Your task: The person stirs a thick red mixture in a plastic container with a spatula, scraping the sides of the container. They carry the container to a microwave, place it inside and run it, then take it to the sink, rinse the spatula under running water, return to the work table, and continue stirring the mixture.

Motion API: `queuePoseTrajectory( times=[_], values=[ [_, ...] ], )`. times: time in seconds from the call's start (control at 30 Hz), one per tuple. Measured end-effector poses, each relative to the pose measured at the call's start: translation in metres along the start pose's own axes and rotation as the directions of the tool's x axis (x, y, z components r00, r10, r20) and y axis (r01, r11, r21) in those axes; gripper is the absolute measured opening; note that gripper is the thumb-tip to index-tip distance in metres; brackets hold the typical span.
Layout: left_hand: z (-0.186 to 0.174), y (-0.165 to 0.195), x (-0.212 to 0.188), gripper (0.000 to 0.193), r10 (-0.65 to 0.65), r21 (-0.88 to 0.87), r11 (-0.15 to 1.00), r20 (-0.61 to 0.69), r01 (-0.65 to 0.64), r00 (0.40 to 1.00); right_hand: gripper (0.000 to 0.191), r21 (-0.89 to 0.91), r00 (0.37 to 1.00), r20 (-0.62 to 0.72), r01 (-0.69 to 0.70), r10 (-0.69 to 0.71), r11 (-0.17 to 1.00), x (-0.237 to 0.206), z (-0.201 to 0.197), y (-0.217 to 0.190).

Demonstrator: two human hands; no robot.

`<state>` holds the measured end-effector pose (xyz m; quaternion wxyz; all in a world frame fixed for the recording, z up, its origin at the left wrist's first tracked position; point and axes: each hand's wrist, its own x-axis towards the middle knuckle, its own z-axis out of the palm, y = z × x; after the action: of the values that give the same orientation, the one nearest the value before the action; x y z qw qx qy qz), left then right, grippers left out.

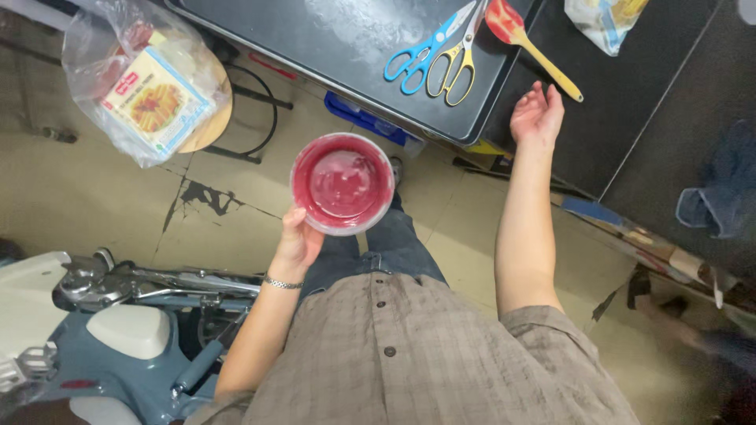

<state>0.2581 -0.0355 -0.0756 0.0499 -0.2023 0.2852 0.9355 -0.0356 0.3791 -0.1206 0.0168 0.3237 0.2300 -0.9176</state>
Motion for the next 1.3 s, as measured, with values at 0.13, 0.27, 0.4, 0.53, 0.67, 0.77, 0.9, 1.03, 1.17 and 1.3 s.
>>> queuePoseTrajectory(
  times=[0.13, 0.27, 0.4, 0.53, 0.67, 0.77, 0.9, 1.03, 1.17, 1.3],
  values=[
    [0.040, -0.004, 0.018, 0.079, 0.038, -0.002, 0.999, 0.043, -0.038, 0.998, 0.024, 0.121, 0.996, 0.076, -0.064, 0.055, 0.991, 0.028, 0.022, -0.007],
    [0.080, -0.008, 0.042, 0.078, 0.047, 0.015, 0.999, 0.091, -0.048, 0.995, 0.023, 0.110, 0.996, 0.029, -0.088, 0.085, 0.990, 0.048, 0.035, -0.014],
    [0.112, -0.014, 0.068, 0.074, 0.045, 0.028, 0.999, 0.065, -0.047, 0.997, 0.032, -0.138, 0.998, 0.046, 0.044, -0.038, 0.989, 0.044, 0.029, -0.028],
    [0.138, -0.012, 0.084, 0.074, 0.032, 0.013, 0.999, 0.046, -0.033, 0.998, 0.043, -0.274, 0.871, 0.342, 0.453, -0.354, 0.848, -0.015, 0.045, -0.071],
    [0.162, -0.003, 0.095, 0.078, 0.021, 0.063, 0.998, 0.114, -0.029, 0.993, 0.040, -0.220, 0.576, 0.688, 0.745, -0.441, 0.630, -0.112, 0.095, -0.106],
    [0.174, 0.004, 0.102, 0.080, -0.035, 0.092, 0.996, 0.158, 0.020, 0.987, 0.028, -0.092, 0.183, 0.907, 0.965, -0.380, 0.245, -0.178, 0.135, -0.092],
    [0.181, 0.011, 0.107, 0.084, -0.098, 0.119, 0.990, 0.208, 0.074, 0.973, 0.018, -0.004, 0.004, 0.996, 1.000, 0.090, -0.001, -0.230, 0.183, -0.062],
    [0.180, 0.024, 0.109, 0.087, -0.132, 0.150, 0.984, 0.242, 0.097, 0.961, 0.022, 0.106, -0.040, 0.926, 0.982, 0.374, -0.157, -0.236, 0.222, -0.039],
    [0.176, 0.038, 0.113, 0.088, -0.163, 0.183, 0.975, 0.223, 0.123, 0.961, 0.024, 0.105, -0.014, 0.872, 0.982, 0.489, -0.160, -0.240, 0.237, -0.022],
    [0.169, 0.048, 0.119, 0.091, -0.181, 0.191, 0.971, 0.210, 0.141, 0.961, 0.023, 0.080, 0.010, 0.860, 0.985, 0.511, -0.154, -0.243, 0.239, -0.014]
  ],
)
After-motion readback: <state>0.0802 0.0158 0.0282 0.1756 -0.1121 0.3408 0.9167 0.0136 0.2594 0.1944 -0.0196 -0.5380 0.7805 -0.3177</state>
